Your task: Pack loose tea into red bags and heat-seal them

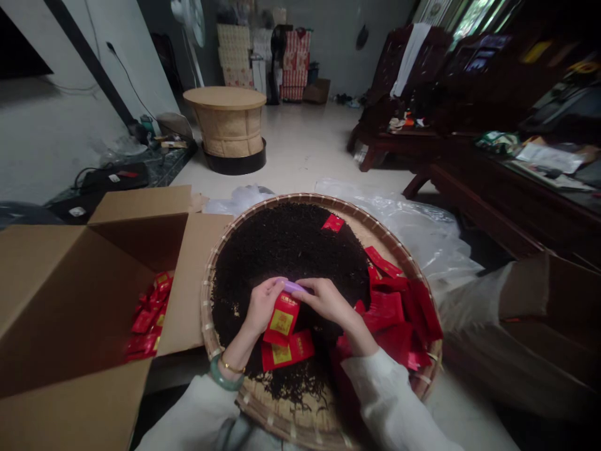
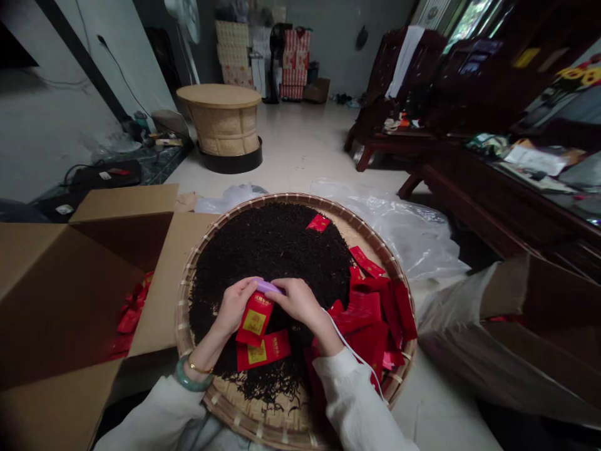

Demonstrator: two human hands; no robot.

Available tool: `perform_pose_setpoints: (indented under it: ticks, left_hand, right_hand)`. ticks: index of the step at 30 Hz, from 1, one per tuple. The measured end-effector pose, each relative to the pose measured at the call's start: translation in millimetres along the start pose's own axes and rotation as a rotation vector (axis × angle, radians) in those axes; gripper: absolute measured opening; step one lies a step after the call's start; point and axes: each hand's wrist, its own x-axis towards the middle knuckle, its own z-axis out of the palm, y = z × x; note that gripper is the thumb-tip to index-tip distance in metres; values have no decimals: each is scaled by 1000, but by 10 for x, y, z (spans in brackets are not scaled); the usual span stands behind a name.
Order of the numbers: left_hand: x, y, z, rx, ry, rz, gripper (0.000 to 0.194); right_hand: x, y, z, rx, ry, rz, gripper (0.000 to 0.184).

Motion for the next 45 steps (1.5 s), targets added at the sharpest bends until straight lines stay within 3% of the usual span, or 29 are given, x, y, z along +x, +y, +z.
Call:
perform_pose_setpoints:
  ticks: [5, 10, 13, 20, 30, 37, 45]
  left_hand:
    - [-9, 28, 7, -90, -50, -63, 39]
    - [-89, 71, -3, -28, -301, -251, 43]
    - [-123, 72, -13, 45, -361, -297, 44]
    - [-105, 89, -15, 28, -336, -283, 46]
    - [-105, 43, -27, 82, -343, -249, 41]
    - [-45, 74, -4, -15, -179, -63, 49]
    - [-60, 38, -16, 22, -249, -130, 66]
  right_hand:
    - [-18, 48, 2, 13, 18, -21, 33]
    - [-23, 90, -21, 39, 92, 27, 34]
    - [-19, 122, -59, 116, 74, 40, 36]
    - [-24, 290, -208, 272, 29, 119, 47]
    - [33, 153, -78, 150, 25, 74, 34]
    - [-11, 92, -67, 88, -10, 23, 33]
    - [-11, 122, -45, 79, 28, 35, 35]
